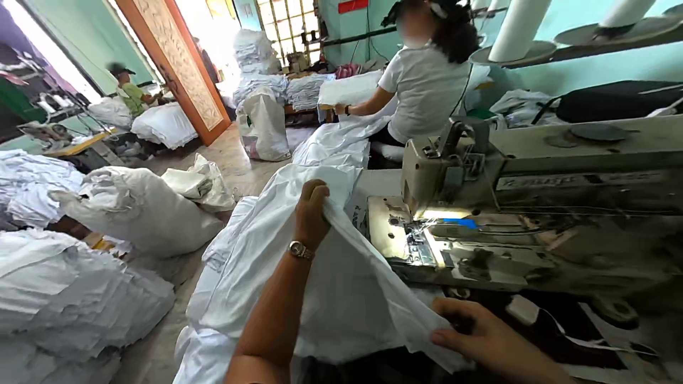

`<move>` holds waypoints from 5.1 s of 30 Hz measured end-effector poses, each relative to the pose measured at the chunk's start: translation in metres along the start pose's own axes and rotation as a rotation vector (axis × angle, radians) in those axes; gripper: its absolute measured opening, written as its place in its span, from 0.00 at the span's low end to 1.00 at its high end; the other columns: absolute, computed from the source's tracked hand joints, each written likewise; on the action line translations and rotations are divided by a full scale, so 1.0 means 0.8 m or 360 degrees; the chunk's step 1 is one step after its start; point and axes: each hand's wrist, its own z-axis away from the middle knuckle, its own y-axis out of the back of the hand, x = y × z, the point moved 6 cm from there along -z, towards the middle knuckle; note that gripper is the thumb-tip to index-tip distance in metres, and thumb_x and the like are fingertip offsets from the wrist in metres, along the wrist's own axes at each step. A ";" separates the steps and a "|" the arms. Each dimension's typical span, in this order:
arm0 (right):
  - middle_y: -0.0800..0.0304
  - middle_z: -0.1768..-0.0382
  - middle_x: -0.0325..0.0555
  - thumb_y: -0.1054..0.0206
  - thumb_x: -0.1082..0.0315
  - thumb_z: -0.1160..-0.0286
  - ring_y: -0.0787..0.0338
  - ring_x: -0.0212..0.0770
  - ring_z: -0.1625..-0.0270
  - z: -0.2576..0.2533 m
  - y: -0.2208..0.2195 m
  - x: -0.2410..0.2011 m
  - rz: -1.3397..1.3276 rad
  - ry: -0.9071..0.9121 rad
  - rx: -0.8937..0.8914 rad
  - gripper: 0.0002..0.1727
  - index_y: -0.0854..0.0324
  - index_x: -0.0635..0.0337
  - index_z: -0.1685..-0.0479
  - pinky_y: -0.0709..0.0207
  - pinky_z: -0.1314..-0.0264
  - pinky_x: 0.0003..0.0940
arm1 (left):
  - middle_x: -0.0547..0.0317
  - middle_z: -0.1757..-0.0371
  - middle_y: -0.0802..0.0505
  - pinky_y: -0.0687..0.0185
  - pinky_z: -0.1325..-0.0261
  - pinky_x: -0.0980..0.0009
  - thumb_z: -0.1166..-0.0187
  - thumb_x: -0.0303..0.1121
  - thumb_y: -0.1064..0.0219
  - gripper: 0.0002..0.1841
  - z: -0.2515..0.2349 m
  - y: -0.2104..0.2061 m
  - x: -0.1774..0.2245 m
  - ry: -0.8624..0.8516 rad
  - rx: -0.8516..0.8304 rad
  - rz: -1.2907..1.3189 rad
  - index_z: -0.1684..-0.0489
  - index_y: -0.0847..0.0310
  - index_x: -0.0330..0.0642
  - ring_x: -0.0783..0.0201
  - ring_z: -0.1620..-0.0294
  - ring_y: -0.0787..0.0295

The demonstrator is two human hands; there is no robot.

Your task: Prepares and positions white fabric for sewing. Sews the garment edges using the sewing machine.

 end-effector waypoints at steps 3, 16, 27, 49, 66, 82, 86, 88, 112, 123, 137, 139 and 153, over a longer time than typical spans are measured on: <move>0.10 0.71 0.33 0.23 0.67 0.34 0.12 0.27 0.73 -0.010 -0.014 0.050 -0.0295 -0.0262 0.0281 0.09 0.16 0.53 0.59 0.15 0.72 0.26 | 0.32 0.08 0.42 0.31 0.15 0.46 0.30 0.19 0.34 0.37 0.079 -0.079 -0.051 0.0441 -0.0682 -0.0093 0.13 0.35 0.37 0.36 0.12 0.36; 0.05 0.63 0.31 0.20 0.61 0.36 0.08 0.25 0.64 -0.013 -0.053 0.004 -0.0040 0.0102 0.0178 0.19 0.12 0.54 0.46 0.11 0.60 0.24 | 0.52 0.66 0.11 0.17 0.59 0.74 0.15 0.31 0.35 0.10 0.121 0.008 0.146 0.0032 -0.0531 0.0785 0.62 0.13 0.31 0.67 0.66 0.16; 0.06 0.69 0.29 0.13 0.74 0.56 0.07 0.24 0.65 0.002 -0.083 -0.038 -0.0516 0.0009 0.0493 0.23 0.16 0.53 0.58 0.10 0.58 0.24 | 0.59 0.73 0.10 0.16 0.65 0.74 0.28 0.35 0.22 0.14 0.194 0.017 0.198 0.0559 -0.0586 0.1373 0.63 0.16 0.31 0.74 0.72 0.15; 0.09 0.71 0.37 0.29 0.80 0.32 0.17 0.24 0.80 0.018 -0.026 -0.016 -0.0396 0.0059 0.0828 0.07 0.14 0.60 0.59 0.22 0.79 0.17 | 0.36 0.42 0.11 0.08 0.49 0.60 0.31 0.18 0.33 0.17 0.227 0.107 0.110 0.0297 -0.0153 -0.0350 0.43 0.13 0.32 0.50 0.51 0.07; 0.12 0.72 0.31 0.29 0.56 0.20 0.27 0.17 0.83 0.003 -0.053 0.031 -0.1076 0.0036 0.0073 0.06 0.09 0.41 0.53 0.32 0.82 0.13 | 0.68 0.57 0.08 0.15 0.51 0.74 0.19 0.32 0.31 0.10 0.241 0.124 0.096 0.0935 -0.0474 0.1799 0.43 0.16 0.43 0.76 0.57 0.13; 0.06 0.58 0.30 0.20 0.67 0.37 0.13 0.21 0.67 0.007 -0.050 0.004 -0.0111 0.0337 0.0079 0.15 0.05 0.47 0.49 0.18 0.65 0.16 | 0.68 0.65 0.11 0.14 0.52 0.71 0.19 0.33 0.32 0.17 0.248 0.130 0.086 0.1187 -0.0394 0.1825 0.35 0.25 0.42 0.73 0.64 0.13; 0.06 0.58 0.29 0.21 0.63 0.35 0.13 0.22 0.60 0.007 -0.049 0.003 0.0132 0.0408 0.0164 0.15 0.04 0.44 0.47 0.19 0.58 0.16 | 0.63 0.60 0.09 0.12 0.52 0.69 0.31 0.26 0.23 0.28 0.251 0.127 0.091 0.1139 -0.0585 0.1892 0.30 0.28 0.42 0.71 0.62 0.10; 0.07 0.59 0.28 0.22 0.61 0.33 0.14 0.22 0.60 0.006 -0.049 0.003 0.0213 0.0426 0.0189 0.15 0.04 0.43 0.46 0.20 0.58 0.16 | 0.62 0.63 0.11 0.13 0.55 0.70 0.32 0.24 0.23 0.33 0.253 0.124 0.091 0.1108 -0.0633 0.1776 0.24 0.29 0.41 0.70 0.65 0.12; 0.11 0.67 0.25 0.28 0.58 0.29 0.21 0.16 0.67 0.002 -0.058 0.000 0.0440 0.0468 0.0202 0.14 0.04 0.37 0.47 0.28 0.64 0.12 | 0.65 0.73 0.15 0.26 0.70 0.79 0.33 0.27 0.28 0.07 0.253 0.119 0.083 0.0924 -0.0234 0.0805 0.61 0.15 0.40 0.76 0.75 0.23; 0.08 0.64 0.26 0.28 0.58 0.29 0.17 0.17 0.65 0.007 -0.059 0.004 0.0477 0.0434 0.0221 0.14 0.04 0.40 0.46 0.24 0.63 0.13 | 0.60 0.69 0.13 0.22 0.65 0.74 0.31 0.26 0.28 0.16 0.254 0.111 0.085 0.0859 -0.0371 0.0674 0.43 0.15 0.39 0.72 0.73 0.21; 0.18 0.68 0.25 0.27 0.57 0.29 0.25 0.16 0.66 0.008 -0.053 0.001 0.0472 0.0522 0.0299 0.16 0.05 0.30 0.43 0.32 0.65 0.11 | 0.52 0.36 0.08 0.16 0.30 0.64 0.15 0.20 0.50 0.21 0.229 0.111 0.104 0.0578 -0.0321 0.0513 0.29 0.20 0.36 0.65 0.37 0.10; 0.22 0.69 0.25 0.28 0.56 0.29 0.27 0.16 0.67 0.010 -0.050 -0.007 0.0543 0.0563 0.0388 0.16 0.06 0.27 0.44 0.35 0.67 0.10 | 0.49 0.35 0.08 0.19 0.25 0.63 0.16 0.18 0.53 0.22 0.220 0.115 0.112 0.0443 -0.0222 0.0525 0.30 0.17 0.34 0.62 0.34 0.11; 0.22 0.65 0.29 0.31 0.62 0.27 0.26 0.18 0.63 0.010 -0.043 0.010 0.0366 0.0485 0.0333 0.19 0.07 0.32 0.40 0.32 0.62 0.11 | 0.53 0.36 0.13 0.17 0.61 0.77 0.33 0.18 0.36 0.21 0.236 0.099 0.069 0.0840 -0.0188 0.0910 0.39 0.14 0.38 0.74 0.56 0.14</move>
